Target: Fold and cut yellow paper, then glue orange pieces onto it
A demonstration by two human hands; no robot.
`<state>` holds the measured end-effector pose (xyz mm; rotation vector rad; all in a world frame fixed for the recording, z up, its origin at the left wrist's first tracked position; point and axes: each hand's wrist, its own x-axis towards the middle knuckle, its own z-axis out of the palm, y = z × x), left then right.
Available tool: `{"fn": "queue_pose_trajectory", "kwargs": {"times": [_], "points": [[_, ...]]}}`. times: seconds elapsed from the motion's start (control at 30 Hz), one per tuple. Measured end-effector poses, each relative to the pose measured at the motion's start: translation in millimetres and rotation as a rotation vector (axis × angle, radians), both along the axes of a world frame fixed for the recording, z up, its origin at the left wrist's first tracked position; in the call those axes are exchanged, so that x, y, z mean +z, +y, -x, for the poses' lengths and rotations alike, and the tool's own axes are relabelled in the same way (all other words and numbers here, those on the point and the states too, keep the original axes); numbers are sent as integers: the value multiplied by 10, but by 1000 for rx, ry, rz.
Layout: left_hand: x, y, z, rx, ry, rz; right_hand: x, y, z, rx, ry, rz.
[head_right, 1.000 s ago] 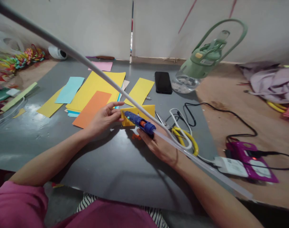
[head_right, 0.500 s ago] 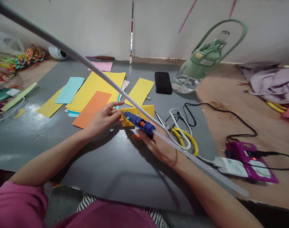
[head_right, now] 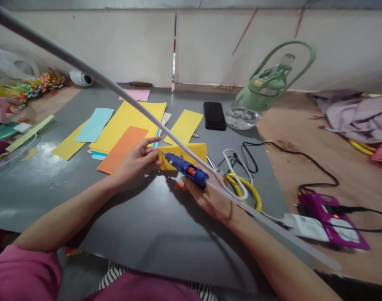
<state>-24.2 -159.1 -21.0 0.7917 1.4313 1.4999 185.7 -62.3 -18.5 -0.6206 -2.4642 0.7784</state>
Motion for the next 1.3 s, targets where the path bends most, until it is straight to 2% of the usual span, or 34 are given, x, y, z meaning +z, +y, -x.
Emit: {"fn": "queue_pose_trajectory", "kwargs": {"times": [0.17,0.27,0.4,0.57,0.63,0.73,0.83,0.9,0.97,1.03,1.2,1.3], "points": [[56,17,19,52,-81,34,-24,70,-20,-37,20,-71],[47,8,27,15,-73,70,-41,88,-15,-49,-1,-67],[-31,4,29,-96,139,155,-42,60,-12,-81,-9,-50],[-117,65,-23,-102,426,190,-15,53,-23,-71,39,-54],[-86,60,-3,-114,460,202,-9,76,-38,-93,48,-55],[48,-19,149,-129,402,218,-1,123,-62,-146,76,-81],[218,-120,406,-47,367,184,-5,176,-64,-183,106,-130],[304,-159,561,103,340,123,-25,216,-49,-201,86,-177],[354,-171,663,230,298,46,-62,256,-33,-217,23,-254],[373,-169,705,299,260,-7,-108,289,-27,-231,-44,-329],[350,-157,660,292,255,-42,-198,338,-41,-268,-148,-405],[314,-142,614,250,254,-48,-202,408,-30,-339,-316,-452]]}}
